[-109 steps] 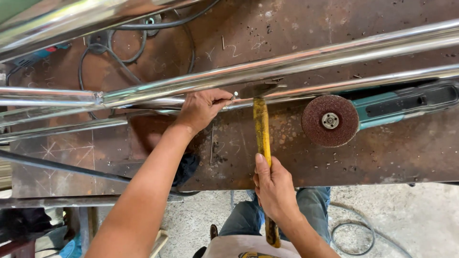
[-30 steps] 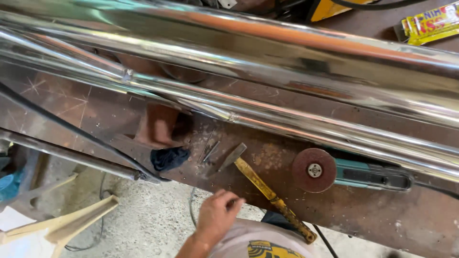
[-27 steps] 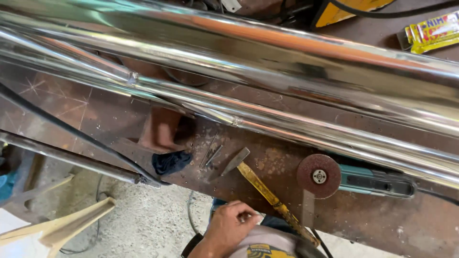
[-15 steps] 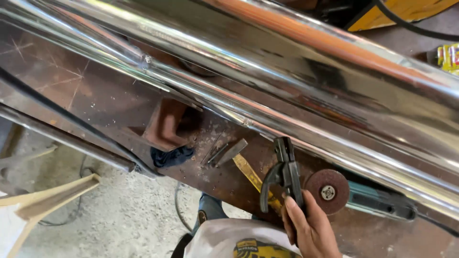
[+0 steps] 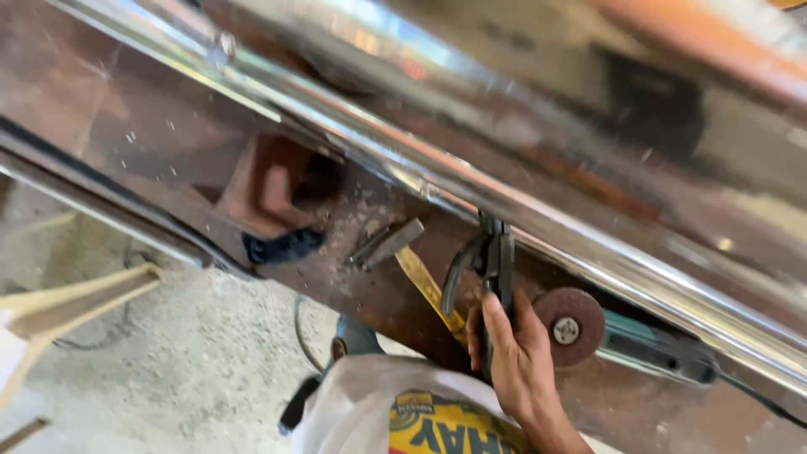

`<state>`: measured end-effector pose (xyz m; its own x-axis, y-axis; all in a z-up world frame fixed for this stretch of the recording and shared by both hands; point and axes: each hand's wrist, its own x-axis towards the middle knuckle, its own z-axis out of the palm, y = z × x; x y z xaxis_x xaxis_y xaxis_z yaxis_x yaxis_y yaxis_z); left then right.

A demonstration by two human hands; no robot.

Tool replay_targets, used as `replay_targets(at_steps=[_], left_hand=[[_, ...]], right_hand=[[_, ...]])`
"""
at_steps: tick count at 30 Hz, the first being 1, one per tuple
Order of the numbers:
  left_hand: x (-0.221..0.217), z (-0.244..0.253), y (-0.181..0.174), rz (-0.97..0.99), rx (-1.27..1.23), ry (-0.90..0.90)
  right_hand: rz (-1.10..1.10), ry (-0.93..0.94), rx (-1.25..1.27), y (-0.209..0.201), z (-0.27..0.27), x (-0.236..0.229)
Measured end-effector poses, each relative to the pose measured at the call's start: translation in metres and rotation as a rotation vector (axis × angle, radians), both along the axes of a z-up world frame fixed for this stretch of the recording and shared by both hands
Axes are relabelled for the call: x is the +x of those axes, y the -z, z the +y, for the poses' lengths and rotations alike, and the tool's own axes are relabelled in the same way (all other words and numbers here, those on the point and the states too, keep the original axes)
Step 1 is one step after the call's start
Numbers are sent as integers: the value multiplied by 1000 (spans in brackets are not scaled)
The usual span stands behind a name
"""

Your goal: Grinding and welding a stainless steel pipe structure on a workbench.

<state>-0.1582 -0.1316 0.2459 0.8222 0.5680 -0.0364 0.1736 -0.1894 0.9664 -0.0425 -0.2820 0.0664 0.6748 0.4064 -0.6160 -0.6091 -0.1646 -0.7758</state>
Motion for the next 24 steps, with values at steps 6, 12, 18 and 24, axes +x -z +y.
replay_targets(at_steps=[6,12,18,24], left_hand=[[23,-7,99,-43,123,48],[31,-11,165,189,-716,-220],[42,-7,170,256,-966,-134],[36,-10,177,248,-884,-86]], right_hand=[[23,1,-42,25,0,-8],[25,12,-233,19,9,-5],[13,-126,-364,13,15,-3],[-96,-244,-424,10,18,-1]])
